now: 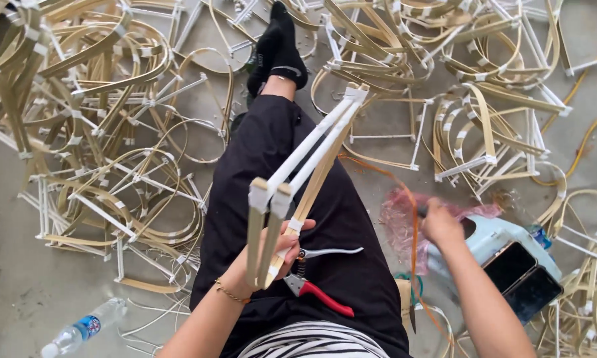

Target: The person is assembling and trimming wooden frame components for furniture manufacturing.

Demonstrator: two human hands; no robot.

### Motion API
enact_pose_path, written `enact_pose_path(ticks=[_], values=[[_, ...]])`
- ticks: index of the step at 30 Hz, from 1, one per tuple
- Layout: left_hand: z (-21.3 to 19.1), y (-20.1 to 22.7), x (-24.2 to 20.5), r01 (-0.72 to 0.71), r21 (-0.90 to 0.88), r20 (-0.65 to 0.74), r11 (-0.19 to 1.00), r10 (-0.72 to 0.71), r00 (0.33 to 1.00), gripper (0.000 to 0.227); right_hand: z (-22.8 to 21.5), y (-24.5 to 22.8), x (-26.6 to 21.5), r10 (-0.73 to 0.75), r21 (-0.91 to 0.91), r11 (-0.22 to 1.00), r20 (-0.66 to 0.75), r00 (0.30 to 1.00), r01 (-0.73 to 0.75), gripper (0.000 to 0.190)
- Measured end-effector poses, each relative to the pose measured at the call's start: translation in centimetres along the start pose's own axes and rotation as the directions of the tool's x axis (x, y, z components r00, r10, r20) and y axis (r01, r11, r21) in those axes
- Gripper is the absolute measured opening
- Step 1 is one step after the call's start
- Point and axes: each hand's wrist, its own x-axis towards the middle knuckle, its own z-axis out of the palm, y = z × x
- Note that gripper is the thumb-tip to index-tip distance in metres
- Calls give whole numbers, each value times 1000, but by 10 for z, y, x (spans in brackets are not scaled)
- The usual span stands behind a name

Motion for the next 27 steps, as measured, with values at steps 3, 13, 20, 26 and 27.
enact_pose_path(ticks=[3, 13, 20, 26, 27], values=[[-4, -8, 4, -42, -77, 44, 996, 46, 998, 46, -77, -37, -7, -71, 178, 978, -216, 974, 111, 44], [-17, -4, -8, -68, -250, -54, 966, 56, 997, 38, -229, -171, -81, -138, 302, 933, -201, 970, 195, 37], [-3, -20, -2, -128, -251, -99, 959, 107, 989, 47, -142, -300, -131, -517, 919, 304, -64, 854, 253, 77], [-5, -25, -26, -106, -48, -195, 993, 94, 976, 56, -210, -318, -78, -341, 837, 362, -291, 894, 411, 84], [-5, -27, -32, -59, -52, -153, 997, 50, 987, 54, -216, -311, -62, -270, 946, 59, -291, 918, 318, 87]])
